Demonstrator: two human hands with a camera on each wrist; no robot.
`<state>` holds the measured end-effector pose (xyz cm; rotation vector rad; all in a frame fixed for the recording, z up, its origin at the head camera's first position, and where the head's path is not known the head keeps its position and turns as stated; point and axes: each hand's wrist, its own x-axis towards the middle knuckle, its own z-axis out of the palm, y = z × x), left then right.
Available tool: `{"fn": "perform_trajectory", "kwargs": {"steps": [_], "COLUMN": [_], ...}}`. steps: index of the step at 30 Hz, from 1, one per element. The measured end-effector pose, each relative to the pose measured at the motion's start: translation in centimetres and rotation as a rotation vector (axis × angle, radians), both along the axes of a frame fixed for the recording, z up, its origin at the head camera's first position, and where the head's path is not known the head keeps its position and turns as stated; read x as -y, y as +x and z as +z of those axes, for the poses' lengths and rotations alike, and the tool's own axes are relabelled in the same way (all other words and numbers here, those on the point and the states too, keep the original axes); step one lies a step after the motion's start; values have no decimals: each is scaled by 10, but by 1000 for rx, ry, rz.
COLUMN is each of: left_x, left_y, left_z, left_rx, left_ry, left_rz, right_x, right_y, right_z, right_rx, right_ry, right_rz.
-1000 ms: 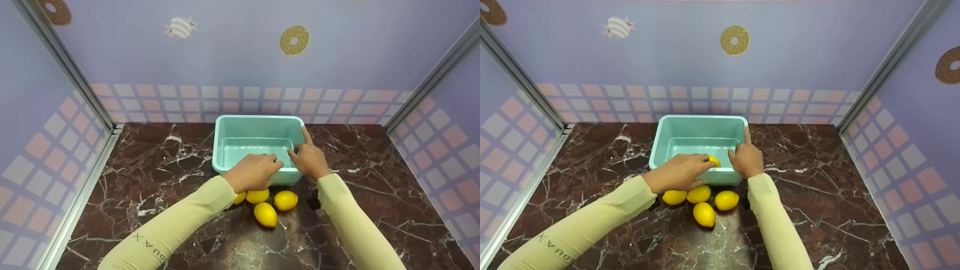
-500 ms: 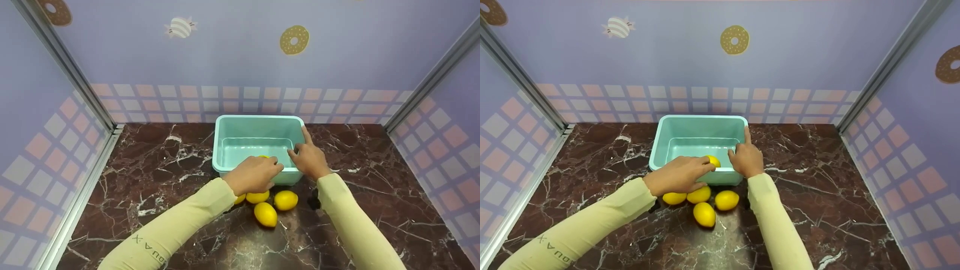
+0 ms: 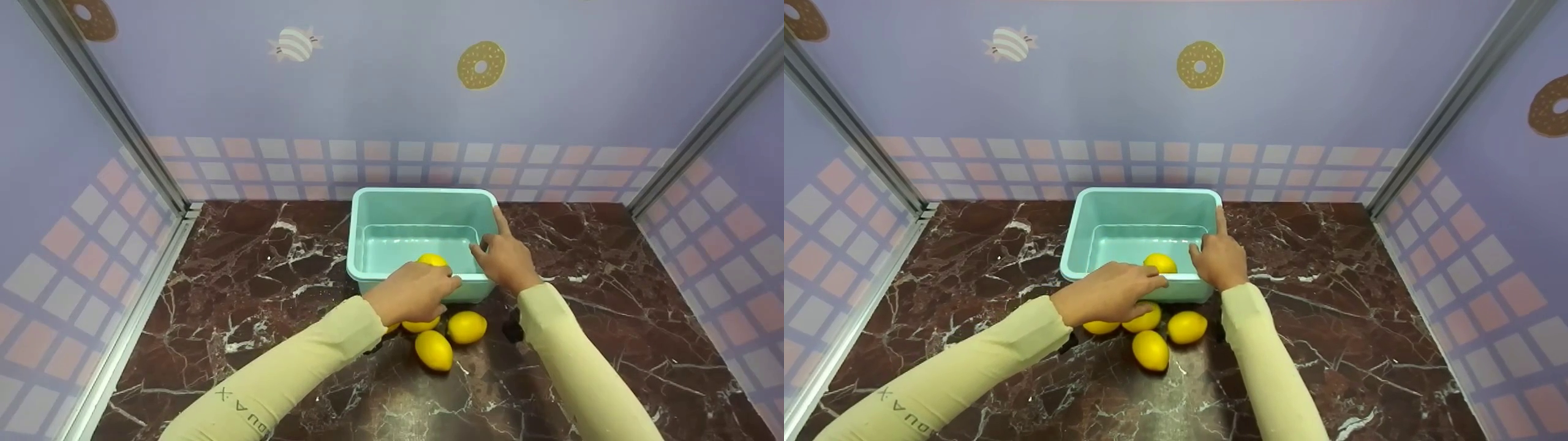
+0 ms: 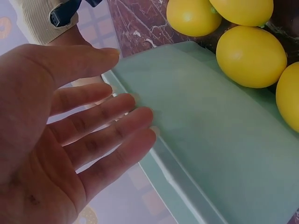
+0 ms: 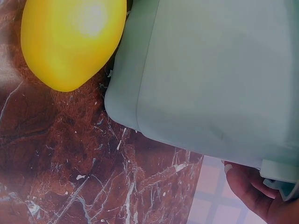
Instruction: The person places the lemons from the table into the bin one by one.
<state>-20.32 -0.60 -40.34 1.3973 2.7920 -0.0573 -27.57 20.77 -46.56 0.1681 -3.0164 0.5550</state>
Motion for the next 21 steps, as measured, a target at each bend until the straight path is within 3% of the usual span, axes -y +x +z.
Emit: {"fn": "perform_trajectory", "kwargs": {"steps": [21], "left_x": [0], "left_y": [2], "left_z": [-14], "left_rx": [46], "left_ry": [43], "left_rz": [-28], "right_x": [0], "right_y": [0], "right_z": [-1], "right_rx": [2], "right_ry": [19], "right_rz": [3]}}
